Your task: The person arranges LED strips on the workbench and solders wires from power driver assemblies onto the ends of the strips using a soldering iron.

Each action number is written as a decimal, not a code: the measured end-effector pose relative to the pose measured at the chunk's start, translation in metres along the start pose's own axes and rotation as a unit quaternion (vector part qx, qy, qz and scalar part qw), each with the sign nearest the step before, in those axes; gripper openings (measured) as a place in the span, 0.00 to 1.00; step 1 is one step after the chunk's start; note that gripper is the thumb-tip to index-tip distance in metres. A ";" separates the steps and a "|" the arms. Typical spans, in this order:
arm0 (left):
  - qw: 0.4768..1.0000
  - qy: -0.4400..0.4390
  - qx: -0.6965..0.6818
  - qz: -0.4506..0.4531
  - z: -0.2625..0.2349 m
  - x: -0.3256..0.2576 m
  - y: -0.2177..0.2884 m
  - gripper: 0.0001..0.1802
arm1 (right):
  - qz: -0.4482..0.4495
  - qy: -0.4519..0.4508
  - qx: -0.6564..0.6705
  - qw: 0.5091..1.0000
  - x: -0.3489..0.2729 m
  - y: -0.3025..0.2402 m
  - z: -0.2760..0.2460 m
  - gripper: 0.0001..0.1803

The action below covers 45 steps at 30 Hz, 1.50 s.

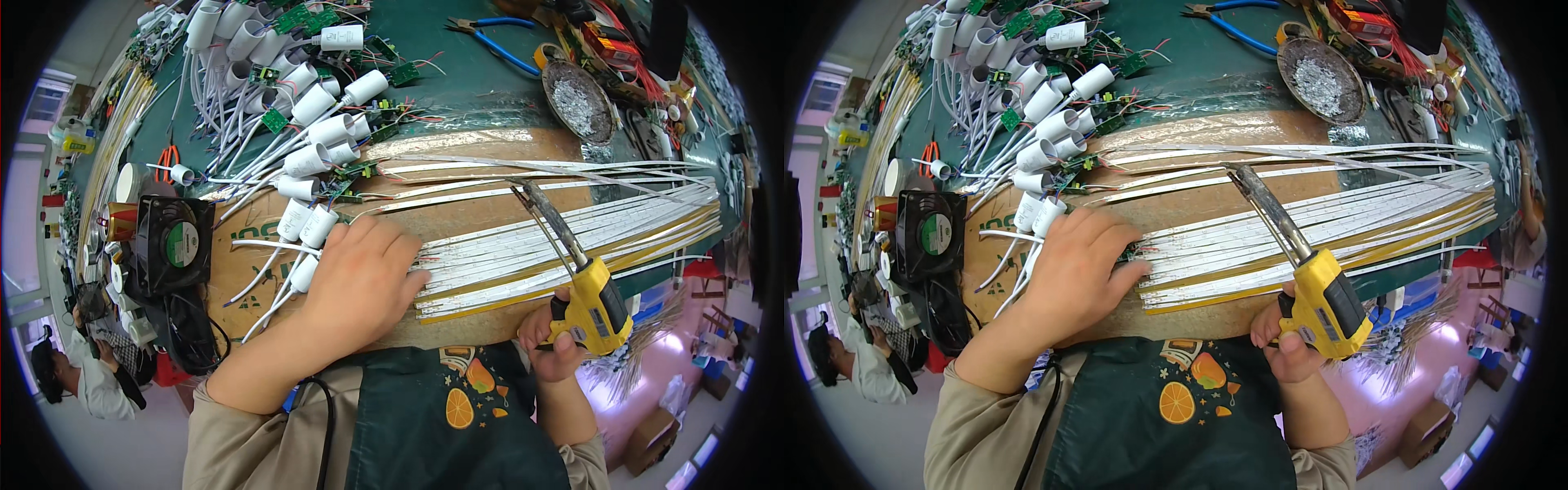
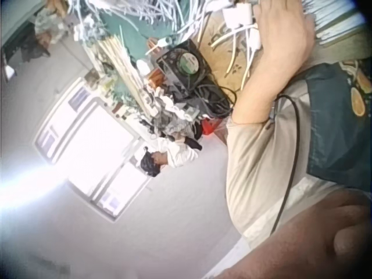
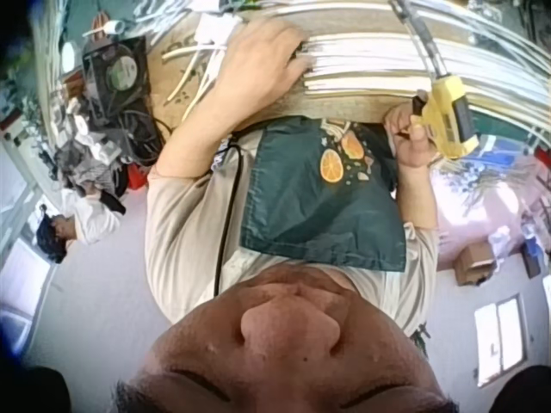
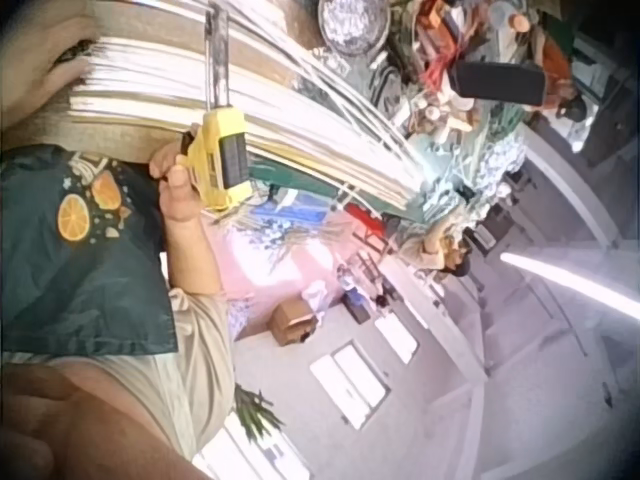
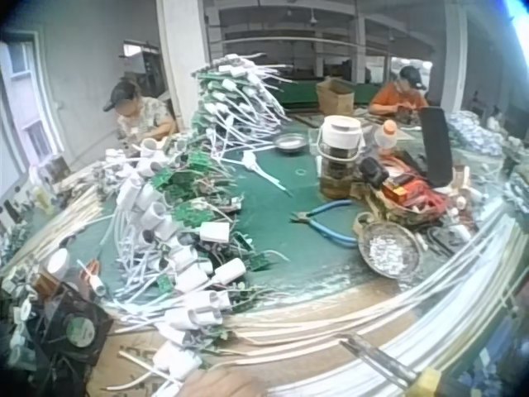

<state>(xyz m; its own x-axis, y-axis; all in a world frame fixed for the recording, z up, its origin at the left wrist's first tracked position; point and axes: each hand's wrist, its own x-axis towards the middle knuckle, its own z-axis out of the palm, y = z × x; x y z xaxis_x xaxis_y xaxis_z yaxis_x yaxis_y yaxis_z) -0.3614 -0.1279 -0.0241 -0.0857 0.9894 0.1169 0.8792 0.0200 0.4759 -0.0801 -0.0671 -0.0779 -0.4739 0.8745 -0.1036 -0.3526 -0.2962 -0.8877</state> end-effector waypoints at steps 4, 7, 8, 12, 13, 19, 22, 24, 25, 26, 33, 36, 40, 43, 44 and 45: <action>0.999 -0.025 0.020 -0.017 0.008 0.005 -0.002 0.09 | 0.030 0.002 0.025 0.999 -0.002 -0.003 0.000 0.42; 1.000 -0.001 0.001 -0.007 0.008 0.007 -0.005 0.06 | 0.027 0.003 0.027 0.999 -0.003 -0.001 0.000 0.42; 0.999 0.020 -0.042 -0.014 0.008 0.007 -0.007 0.06 | 0.014 0.010 0.010 1.000 -0.002 0.000 0.001 0.40; 0.995 0.059 -0.074 -0.007 0.005 0.001 -0.011 0.08 | 0.007 0.016 -0.013 1.000 -0.001 0.000 0.002 0.39; 0.996 0.059 -0.074 -0.008 0.005 -0.001 -0.010 0.08 | 0.008 0.016 -0.013 1.000 -0.001 -0.001 0.002 0.39; 0.988 0.101 0.075 0.087 0.012 -0.007 -0.010 0.12 | 0.023 0.016 -0.021 0.999 -0.002 -0.002 0.004 0.39; 0.991 0.105 0.054 0.066 0.016 -0.010 -0.008 0.13 | 0.032 -0.001 -0.018 0.999 -0.004 -0.002 0.002 0.39; 0.993 0.093 0.054 0.051 0.015 -0.014 -0.003 0.13 | 0.038 -0.001 -0.032 0.999 -0.005 -0.003 0.003 0.40; 0.993 0.092 0.054 0.050 0.008 -0.016 0.004 0.13 | 0.039 -0.001 -0.032 0.999 -0.006 -0.003 0.003 0.40; 0.994 0.075 0.065 0.053 -0.004 -0.018 0.015 0.13 | 0.047 -0.001 -0.034 0.998 -0.006 -0.005 0.004 0.40; 0.989 0.094 0.108 0.048 0.015 -0.013 -0.012 0.11 | 0.044 -0.030 -0.051 0.997 -0.009 -0.007 0.005 0.40; 0.987 0.112 0.102 0.045 0.017 -0.014 -0.012 0.11 | 0.084 -0.060 -0.069 0.992 -0.017 -0.006 0.004 0.41; 0.989 0.114 0.082 0.042 0.015 -0.013 -0.011 0.13 | 0.103 -0.118 -0.109 0.982 -0.026 -0.004 -0.004 0.16; 0.989 0.120 0.078 0.041 0.014 -0.013 -0.012 0.13 | 0.087 -0.187 -0.154 0.966 -0.031 0.004 -0.021 0.14; 0.989 0.120 0.078 0.040 0.014 -0.014 -0.011 0.13 | 0.087 -0.188 -0.154 0.966 -0.033 0.006 -0.021 0.14; 0.990 0.113 0.079 0.042 0.014 -0.015 -0.010 0.13 | 0.088 -0.173 -0.139 0.971 -0.035 0.007 -0.021 0.13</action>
<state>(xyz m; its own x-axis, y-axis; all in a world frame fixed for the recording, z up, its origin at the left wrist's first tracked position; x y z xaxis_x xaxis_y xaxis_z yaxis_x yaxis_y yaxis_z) -0.3626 -0.1404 -0.0432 -0.0956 0.9316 0.3508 0.9488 -0.0213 0.3151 -0.0489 -0.0920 -0.0899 -0.7663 0.6246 -0.1506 -0.0332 -0.2726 -0.9616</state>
